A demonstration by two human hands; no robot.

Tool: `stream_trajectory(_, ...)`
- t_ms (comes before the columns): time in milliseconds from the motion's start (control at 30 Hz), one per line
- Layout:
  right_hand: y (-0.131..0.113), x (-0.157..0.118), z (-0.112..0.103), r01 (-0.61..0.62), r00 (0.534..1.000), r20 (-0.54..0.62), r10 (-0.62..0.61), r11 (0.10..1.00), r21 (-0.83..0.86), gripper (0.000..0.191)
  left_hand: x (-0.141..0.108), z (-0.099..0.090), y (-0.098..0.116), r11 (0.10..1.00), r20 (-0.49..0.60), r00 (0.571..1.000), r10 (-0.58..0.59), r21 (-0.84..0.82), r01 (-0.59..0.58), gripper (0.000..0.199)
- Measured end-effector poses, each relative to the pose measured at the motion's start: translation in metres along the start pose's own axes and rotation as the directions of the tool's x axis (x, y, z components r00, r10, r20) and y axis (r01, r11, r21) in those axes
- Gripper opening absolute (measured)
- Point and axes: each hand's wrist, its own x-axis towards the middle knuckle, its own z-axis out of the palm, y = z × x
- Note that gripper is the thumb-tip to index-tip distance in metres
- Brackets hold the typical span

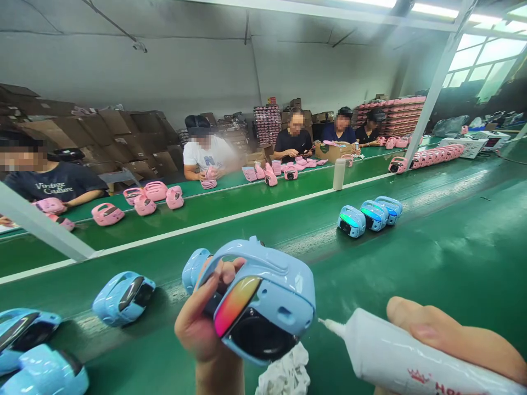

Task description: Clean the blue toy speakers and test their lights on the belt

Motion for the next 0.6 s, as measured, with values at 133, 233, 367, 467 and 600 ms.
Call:
stream_trajectory(133,-0.005,0.005,-0.007,-0.086,0.990,0.114,0.083,0.996,0.016,0.032,-0.001,-0.002,-0.002,0.999,0.002,0.999,0.039,0.039,-0.039,0.006)
stream_trajectory(233,-0.001,0.002,-0.004,-0.085,0.990,0.112,0.083,0.996,0.012,0.029,-0.001,0.000,-0.002,0.994,-0.012,0.998,0.066,0.085,-0.064,0.004)
stream_trajectory(367,0.001,0.000,0.009,0.035,0.999,-0.023,-0.034,0.998,0.056,0.024,0.001,-0.003,-0.005,0.991,-0.026,0.996,0.087,0.106,-0.084,0.004)
stream_trajectory(467,-0.004,0.006,0.017,0.098,0.994,-0.046,-0.095,0.993,0.068,0.024,0.002,-0.010,-0.008,0.996,0.014,0.999,0.046,0.071,-0.047,0.005)
stream_trajectory(600,-0.003,0.007,0.019,0.144,0.981,-0.148,-0.128,0.984,0.100,0.028,0.001,-0.008,-0.006,0.996,0.005,0.997,-0.083,0.013,0.083,0.009)
